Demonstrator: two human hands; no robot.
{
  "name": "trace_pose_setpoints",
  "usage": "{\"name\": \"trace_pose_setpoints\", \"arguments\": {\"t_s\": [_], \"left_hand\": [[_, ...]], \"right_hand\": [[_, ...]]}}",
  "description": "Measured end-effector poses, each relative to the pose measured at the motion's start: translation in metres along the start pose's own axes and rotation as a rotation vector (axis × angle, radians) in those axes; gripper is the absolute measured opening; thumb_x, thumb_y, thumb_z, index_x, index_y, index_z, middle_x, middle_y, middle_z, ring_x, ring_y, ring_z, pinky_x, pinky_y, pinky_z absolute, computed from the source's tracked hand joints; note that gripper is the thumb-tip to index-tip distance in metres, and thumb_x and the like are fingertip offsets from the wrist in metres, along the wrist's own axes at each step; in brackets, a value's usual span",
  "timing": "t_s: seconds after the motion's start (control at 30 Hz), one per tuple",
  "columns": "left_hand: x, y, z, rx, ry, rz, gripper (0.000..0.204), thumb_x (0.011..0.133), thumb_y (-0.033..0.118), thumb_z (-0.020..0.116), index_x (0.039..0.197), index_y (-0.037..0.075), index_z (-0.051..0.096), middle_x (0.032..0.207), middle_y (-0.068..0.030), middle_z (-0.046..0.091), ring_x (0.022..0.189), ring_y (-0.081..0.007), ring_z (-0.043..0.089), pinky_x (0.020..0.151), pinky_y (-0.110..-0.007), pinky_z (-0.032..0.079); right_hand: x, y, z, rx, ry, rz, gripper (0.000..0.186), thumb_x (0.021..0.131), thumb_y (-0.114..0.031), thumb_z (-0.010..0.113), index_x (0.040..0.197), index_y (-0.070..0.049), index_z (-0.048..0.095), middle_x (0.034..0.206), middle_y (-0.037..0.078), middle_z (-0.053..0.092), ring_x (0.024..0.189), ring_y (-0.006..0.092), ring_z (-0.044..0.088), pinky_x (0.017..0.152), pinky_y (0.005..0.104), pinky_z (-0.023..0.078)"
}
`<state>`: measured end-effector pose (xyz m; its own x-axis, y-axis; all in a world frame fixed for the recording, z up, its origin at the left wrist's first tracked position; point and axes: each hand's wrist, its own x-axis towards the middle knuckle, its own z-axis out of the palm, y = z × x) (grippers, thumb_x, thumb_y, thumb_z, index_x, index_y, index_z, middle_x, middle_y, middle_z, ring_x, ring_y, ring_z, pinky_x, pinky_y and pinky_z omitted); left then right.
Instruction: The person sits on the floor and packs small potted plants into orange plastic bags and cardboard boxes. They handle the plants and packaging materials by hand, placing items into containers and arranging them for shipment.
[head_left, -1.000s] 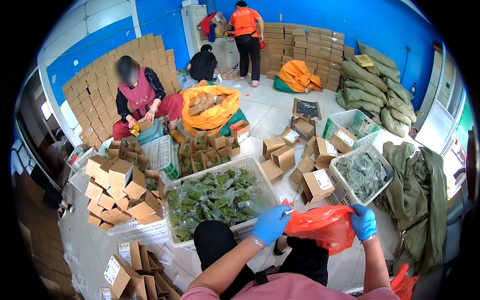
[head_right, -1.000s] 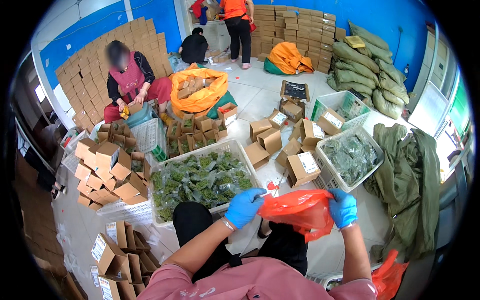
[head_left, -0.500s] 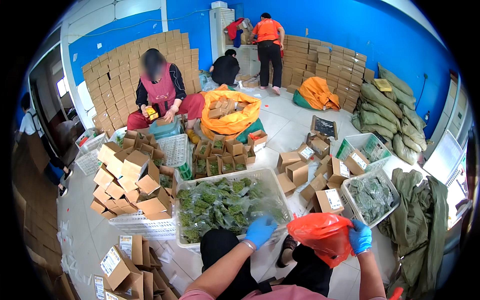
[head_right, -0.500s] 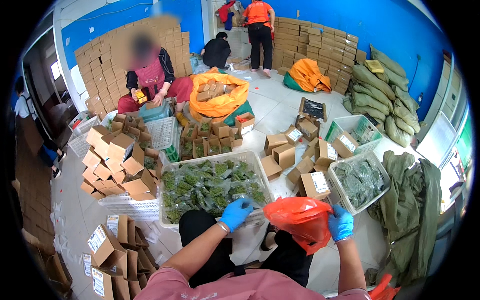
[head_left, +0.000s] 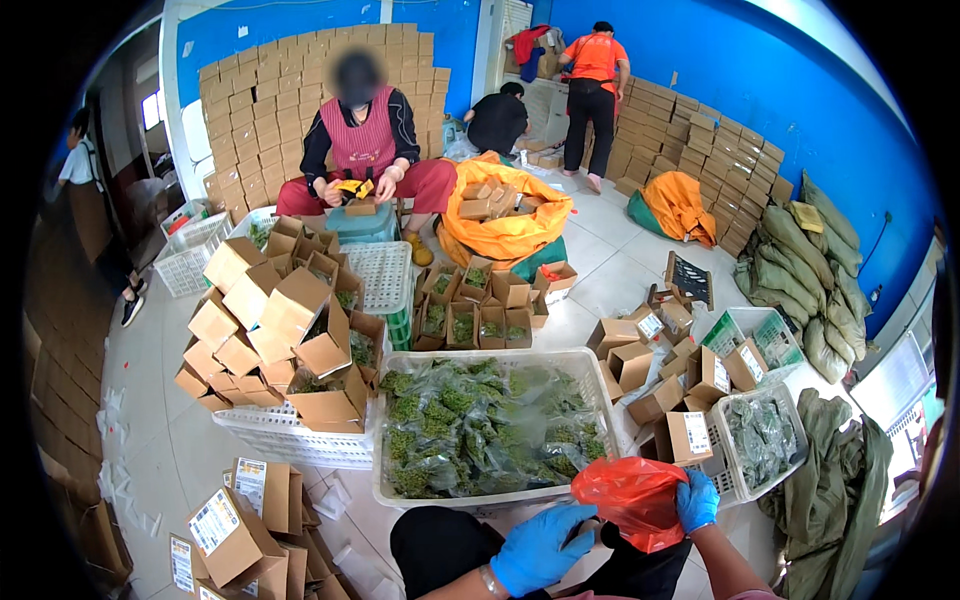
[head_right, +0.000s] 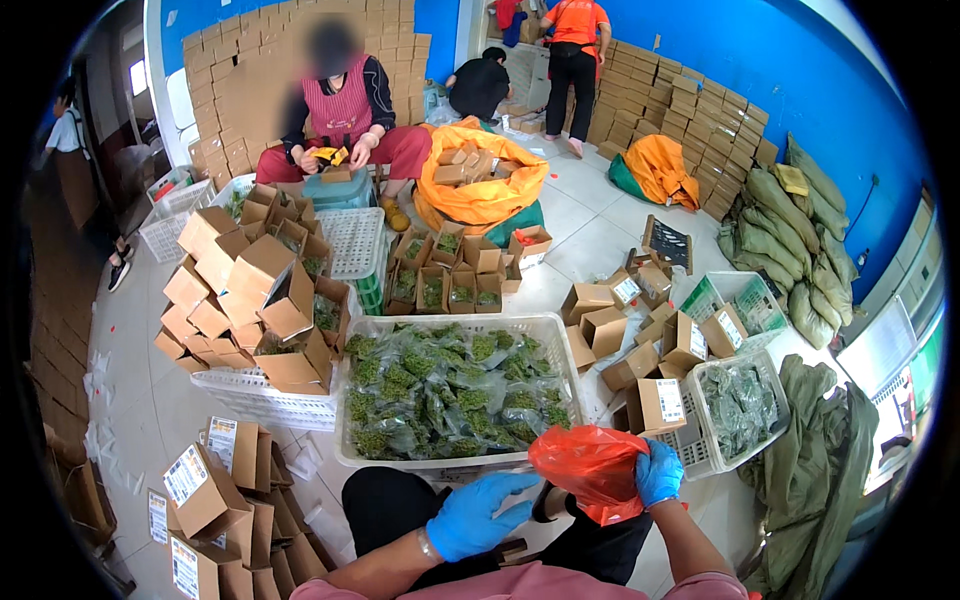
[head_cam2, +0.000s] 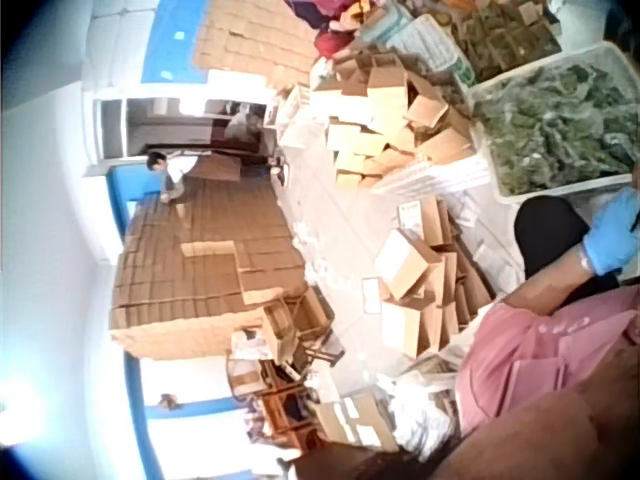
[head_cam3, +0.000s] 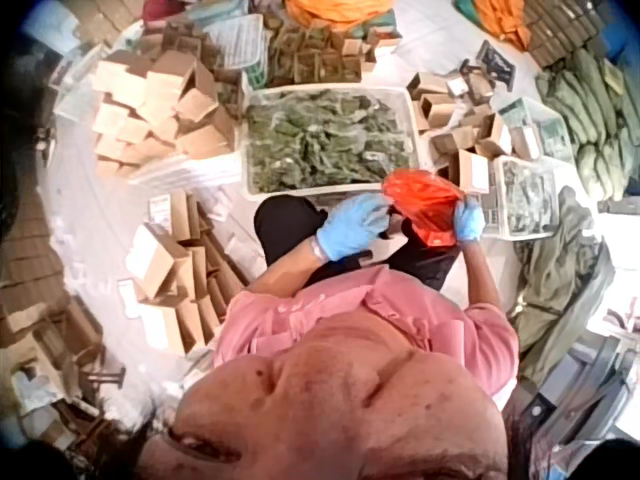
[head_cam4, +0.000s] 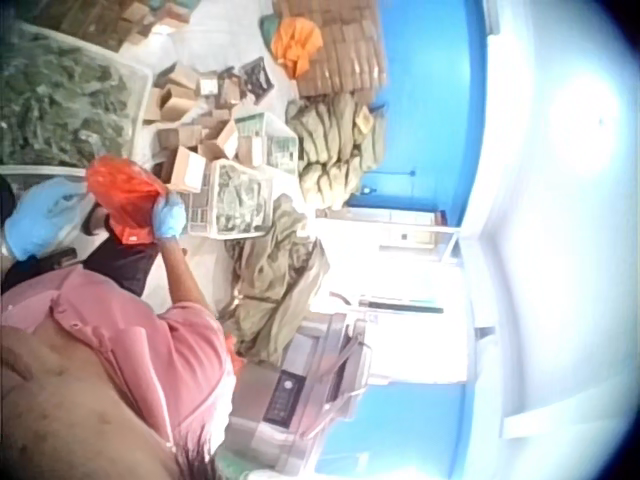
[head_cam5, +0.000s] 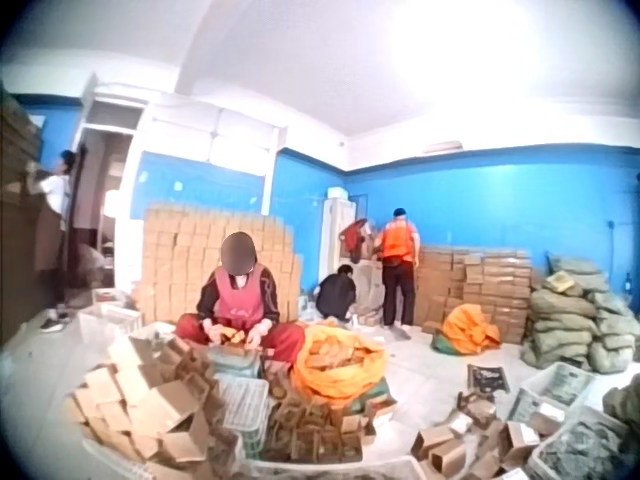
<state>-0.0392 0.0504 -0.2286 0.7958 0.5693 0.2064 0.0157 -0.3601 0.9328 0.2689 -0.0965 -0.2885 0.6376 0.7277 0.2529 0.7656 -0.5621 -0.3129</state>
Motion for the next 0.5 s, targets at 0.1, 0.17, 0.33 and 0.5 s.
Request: {"name": "trace_pose_setpoints", "arguments": {"t_s": [0.1,0.17,0.33,0.5], "left_hand": [[-0.016,0.011,-0.025,0.000,0.054,-0.073,0.039,0.085,0.024,0.065,0.120,0.008,0.057,0.111,-0.0128,0.062,0.092,-0.0290,0.062,0.080,-0.034,0.050],[-0.024,0.009,-0.036,-0.049,0.111,-0.060,0.037,0.084,0.020,0.065,0.118,0.007,0.059,0.110,-0.0134,0.063,0.089,-0.0263,0.064,0.077,-0.031,0.051],[-0.034,-0.003,-0.049,-0.132,0.212,-0.171,0.037,0.083,0.012,0.067,0.118,0.005,0.060,0.103,-0.0132,0.064,0.086,-0.0198,0.065,0.077,-0.028,0.052],[-0.023,-0.030,-0.044,-0.175,0.168,-0.268,0.036,0.085,0.016,0.066,0.119,0.006,0.059,0.101,-0.0115,0.065,0.089,-0.0188,0.065,0.077,-0.028,0.051]], "right_hand": [[0.009,-0.010,0.006,0.019,-0.020,0.015,0.025,0.081,-0.018,0.053,0.097,-0.004,0.065,0.092,0.022,0.063,0.089,0.0392,0.060,0.079,0.0458,0.047],[0.011,-0.015,0.009,-0.040,-0.035,0.013,0.024,0.080,-0.019,0.054,0.096,-0.005,0.066,0.091,0.020,0.064,0.088,0.0383,0.059,0.079,0.0454,0.047],[0.017,-0.023,0.015,-0.089,-0.043,0.037,0.022,0.079,-0.019,0.054,0.092,-0.005,0.066,0.090,0.018,0.064,0.088,0.0375,0.059,0.080,0.0450,0.047],[0.017,-0.027,0.008,-0.124,-0.049,0.055,0.022,0.079,-0.021,0.054,0.090,-0.006,0.066,0.090,0.019,0.064,0.088,0.0378,0.060,0.079,0.0453,0.048]]}}
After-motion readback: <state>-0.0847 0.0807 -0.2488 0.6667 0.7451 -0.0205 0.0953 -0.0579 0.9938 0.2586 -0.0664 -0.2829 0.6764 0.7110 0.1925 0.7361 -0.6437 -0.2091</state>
